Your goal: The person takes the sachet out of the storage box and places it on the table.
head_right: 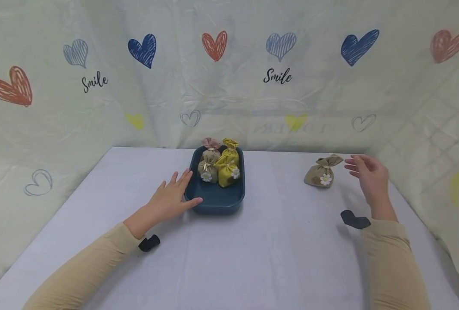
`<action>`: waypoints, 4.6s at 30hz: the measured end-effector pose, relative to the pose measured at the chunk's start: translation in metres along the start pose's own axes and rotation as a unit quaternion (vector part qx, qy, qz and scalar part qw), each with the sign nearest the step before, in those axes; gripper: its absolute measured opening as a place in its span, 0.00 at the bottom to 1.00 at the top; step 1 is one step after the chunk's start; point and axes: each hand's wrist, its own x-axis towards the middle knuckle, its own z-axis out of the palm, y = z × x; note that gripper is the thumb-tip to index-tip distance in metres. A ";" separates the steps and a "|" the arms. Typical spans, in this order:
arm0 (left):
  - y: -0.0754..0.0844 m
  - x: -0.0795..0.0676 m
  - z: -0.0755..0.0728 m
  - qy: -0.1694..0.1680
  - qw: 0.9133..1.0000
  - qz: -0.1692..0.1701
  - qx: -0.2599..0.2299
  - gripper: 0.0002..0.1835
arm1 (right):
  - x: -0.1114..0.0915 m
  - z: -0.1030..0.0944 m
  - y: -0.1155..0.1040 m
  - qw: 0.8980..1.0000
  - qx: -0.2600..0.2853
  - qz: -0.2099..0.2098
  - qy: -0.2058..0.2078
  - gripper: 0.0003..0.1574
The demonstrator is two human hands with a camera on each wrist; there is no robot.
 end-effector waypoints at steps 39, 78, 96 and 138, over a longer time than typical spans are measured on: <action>-0.001 0.002 0.002 0.004 1.000 0.000 0.005 0.56 | -0.007 0.098 -0.024 0.985 -0.017 -0.101 -0.138 0.11; 0.002 0.000 -0.001 -0.001 1.000 -0.005 0.001 0.56 | -0.018 0.200 0.002 0.940 -0.182 -0.065 -0.283 0.20; 0.001 0.000 -0.001 0.000 1.000 -0.004 -0.005 0.55 | -0.006 0.230 0.000 0.905 -0.292 -0.072 -0.302 0.25; 0.000 0.003 -0.001 0.000 1.000 -0.006 -0.003 0.56 | 0.006 0.261 0.009 0.862 -0.381 -0.101 -0.319 0.17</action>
